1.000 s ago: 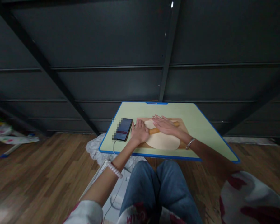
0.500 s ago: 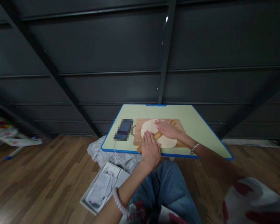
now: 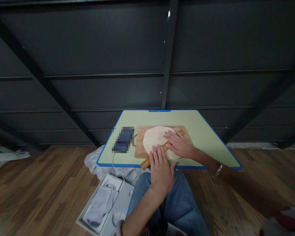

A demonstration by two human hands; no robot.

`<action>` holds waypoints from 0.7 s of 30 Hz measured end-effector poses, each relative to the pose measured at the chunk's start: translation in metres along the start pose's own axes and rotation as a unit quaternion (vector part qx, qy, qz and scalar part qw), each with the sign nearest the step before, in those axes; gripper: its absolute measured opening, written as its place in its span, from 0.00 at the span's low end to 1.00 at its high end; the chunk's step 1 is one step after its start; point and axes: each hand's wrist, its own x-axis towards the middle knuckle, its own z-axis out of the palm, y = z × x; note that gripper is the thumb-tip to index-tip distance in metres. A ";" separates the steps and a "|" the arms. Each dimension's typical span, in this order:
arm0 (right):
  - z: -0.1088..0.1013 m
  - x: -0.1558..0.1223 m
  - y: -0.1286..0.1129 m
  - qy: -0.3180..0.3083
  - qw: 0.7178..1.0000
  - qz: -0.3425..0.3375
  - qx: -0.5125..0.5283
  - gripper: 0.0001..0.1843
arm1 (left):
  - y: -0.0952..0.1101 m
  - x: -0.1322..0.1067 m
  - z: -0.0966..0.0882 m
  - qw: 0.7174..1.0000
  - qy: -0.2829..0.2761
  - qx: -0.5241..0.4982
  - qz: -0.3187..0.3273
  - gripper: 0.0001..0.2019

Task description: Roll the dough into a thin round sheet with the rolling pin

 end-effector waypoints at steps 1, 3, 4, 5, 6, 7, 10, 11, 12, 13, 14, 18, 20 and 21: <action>0.000 0.005 -0.004 -0.001 1.000 0.016 -0.007 0.30 | -0.003 0.006 0.000 1.000 -0.001 0.003 -0.006 0.33; 0.002 0.020 -0.011 -0.005 0.999 0.051 -0.017 0.33 | -0.013 0.023 0.000 1.000 -0.007 0.010 -0.023 0.32; 0.004 0.028 -0.013 -0.006 0.997 0.068 -0.019 0.33 | -0.019 0.033 0.000 0.999 -0.012 0.014 -0.034 0.32; 0.006 0.038 -0.015 -0.008 0.996 0.083 -0.018 0.32 | -0.026 0.043 0.001 0.999 -0.017 0.018 -0.045 0.32; 0.009 0.047 -0.016 -0.010 0.995 0.098 -0.015 0.31 | -0.033 0.054 0.003 0.998 -0.023 0.020 -0.054 0.32; 0.012 0.057 -0.016 -0.012 0.994 0.112 -0.008 0.29 | -0.041 0.064 0.004 0.997 -0.030 0.021 -0.064 0.32; 0.022 0.087 -0.013 -0.021 0.989 0.145 0.029 0.27 | -0.063 0.094 0.011 0.993 -0.059 0.023 -0.098 0.31; 0.024 0.097 -0.011 -0.027 0.986 0.157 0.046 0.27 | -0.069 0.103 0.013 0.992 -0.064 0.023 -0.105 0.31; 0.026 0.105 -0.009 -0.033 0.983 0.171 0.063 0.27 | -0.075 0.111 0.015 0.991 -0.066 0.022 -0.111 0.32; 0.027 0.113 -0.007 -0.040 0.978 0.187 0.078 0.27 | -0.079 0.118 0.016 0.991 -0.067 0.018 -0.115 0.32; 0.028 0.121 -0.005 -0.044 0.974 0.203 0.091 0.27 | -0.084 0.125 0.016 0.991 -0.065 0.013 -0.115 0.31; 0.029 0.145 0.003 -0.071 0.956 0.259 0.115 0.26 | -0.095 0.147 0.015 0.991 -0.077 -0.016 -0.107 0.28; 0.029 0.154 0.006 -0.086 0.951 0.273 0.115 0.25 | -0.099 0.157 0.014 0.991 -0.084 -0.013 -0.107 0.25; 0.030 0.157 0.008 -0.087 0.951 0.275 0.110 0.24 | -0.101 0.162 0.014 0.991 -0.086 -0.008 -0.106 0.23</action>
